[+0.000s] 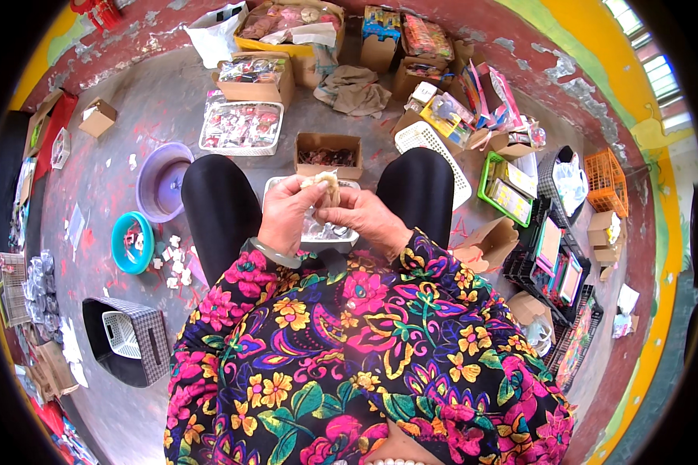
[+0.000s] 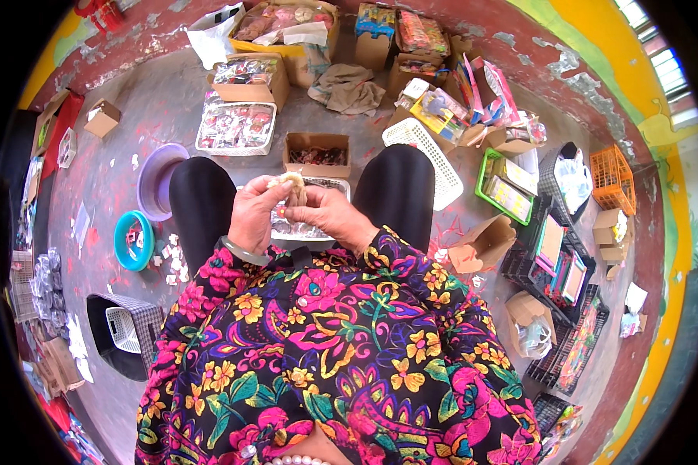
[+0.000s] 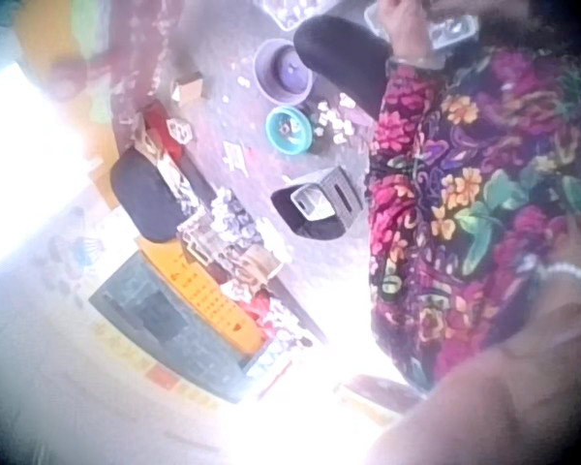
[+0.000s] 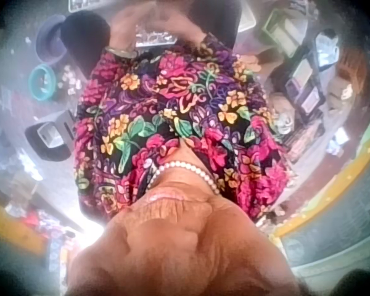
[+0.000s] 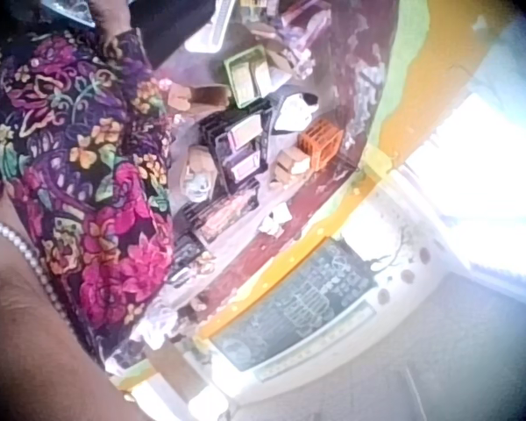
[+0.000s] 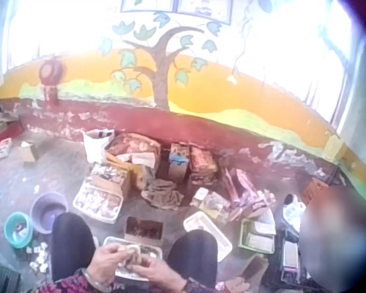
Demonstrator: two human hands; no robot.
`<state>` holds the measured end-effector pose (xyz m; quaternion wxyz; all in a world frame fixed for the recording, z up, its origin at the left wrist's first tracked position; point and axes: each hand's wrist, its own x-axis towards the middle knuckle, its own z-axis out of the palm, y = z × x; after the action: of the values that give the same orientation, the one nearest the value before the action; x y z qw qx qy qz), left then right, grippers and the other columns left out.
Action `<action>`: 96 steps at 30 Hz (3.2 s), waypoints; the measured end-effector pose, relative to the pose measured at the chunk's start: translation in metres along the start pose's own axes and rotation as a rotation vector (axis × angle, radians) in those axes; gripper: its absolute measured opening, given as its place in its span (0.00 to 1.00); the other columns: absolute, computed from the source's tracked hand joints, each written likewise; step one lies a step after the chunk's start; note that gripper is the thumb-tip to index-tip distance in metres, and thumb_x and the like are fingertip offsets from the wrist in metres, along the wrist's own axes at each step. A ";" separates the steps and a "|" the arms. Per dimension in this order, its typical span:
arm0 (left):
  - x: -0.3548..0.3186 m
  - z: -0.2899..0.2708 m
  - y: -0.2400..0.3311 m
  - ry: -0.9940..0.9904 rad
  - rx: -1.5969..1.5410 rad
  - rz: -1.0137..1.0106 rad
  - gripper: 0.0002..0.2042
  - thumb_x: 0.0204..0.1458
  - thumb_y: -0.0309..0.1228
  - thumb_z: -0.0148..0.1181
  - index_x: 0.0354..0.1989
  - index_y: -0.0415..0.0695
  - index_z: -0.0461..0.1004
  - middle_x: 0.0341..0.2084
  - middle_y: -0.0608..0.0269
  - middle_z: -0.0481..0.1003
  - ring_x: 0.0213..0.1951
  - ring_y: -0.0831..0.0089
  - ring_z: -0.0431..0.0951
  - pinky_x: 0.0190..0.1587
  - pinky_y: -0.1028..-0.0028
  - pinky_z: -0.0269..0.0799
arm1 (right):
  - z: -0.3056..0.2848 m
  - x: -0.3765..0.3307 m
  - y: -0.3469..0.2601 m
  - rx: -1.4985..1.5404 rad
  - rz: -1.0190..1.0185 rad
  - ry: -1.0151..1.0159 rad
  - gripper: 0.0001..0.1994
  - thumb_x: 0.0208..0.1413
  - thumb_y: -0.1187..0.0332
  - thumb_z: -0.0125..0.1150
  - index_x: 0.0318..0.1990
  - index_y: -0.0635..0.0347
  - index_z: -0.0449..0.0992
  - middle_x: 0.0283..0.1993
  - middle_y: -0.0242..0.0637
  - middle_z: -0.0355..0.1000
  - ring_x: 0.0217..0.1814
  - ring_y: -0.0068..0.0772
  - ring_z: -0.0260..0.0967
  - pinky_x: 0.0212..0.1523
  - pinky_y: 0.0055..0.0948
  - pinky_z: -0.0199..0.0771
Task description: The person sits on the floor and wraps small candies in clear plastic wrappers. They pick up a candy, place it in a wrapper, and fold the edges to seal it. The wrapped candies are placed into a white plastic basket on their lap.
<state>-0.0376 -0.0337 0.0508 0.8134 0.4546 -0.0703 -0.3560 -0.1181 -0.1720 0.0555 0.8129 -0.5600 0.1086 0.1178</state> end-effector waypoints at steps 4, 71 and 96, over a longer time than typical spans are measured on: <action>-0.004 0.007 0.005 0.016 0.017 -0.038 0.04 0.49 0.24 0.57 0.31 0.36 0.75 0.25 0.66 0.75 0.27 0.83 0.71 0.32 0.83 0.65 | 0.001 0.001 0.007 0.041 0.066 -0.032 0.12 0.52 0.64 0.59 0.40 0.63 0.72 0.34 0.32 0.72 0.37 0.22 0.69 0.41 0.23 0.68; 0.010 -0.028 -0.025 0.110 -0.101 -0.087 0.12 0.54 0.34 0.53 0.38 0.37 0.71 0.31 0.64 0.74 0.34 0.78 0.72 0.38 0.76 0.67 | -0.018 0.004 0.035 0.070 0.068 0.175 0.08 0.51 0.67 0.60 0.31 0.62 0.73 0.23 0.31 0.71 0.23 0.18 0.68 0.28 0.17 0.69; 0.020 -0.052 -0.027 0.363 -0.083 -0.150 0.20 0.53 0.43 0.52 0.49 0.43 0.63 0.42 0.60 0.71 0.46 0.73 0.68 0.45 0.69 0.60 | -0.054 0.013 0.033 -0.032 -0.022 0.444 0.05 0.52 0.72 0.54 0.33 0.66 0.72 0.25 0.35 0.71 0.24 0.22 0.69 0.26 0.19 0.70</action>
<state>-0.0134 -0.0197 -0.0048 0.8020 0.4813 0.1266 -0.3302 -0.1183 -0.2100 0.0031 0.7613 -0.5860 0.2770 -0.0158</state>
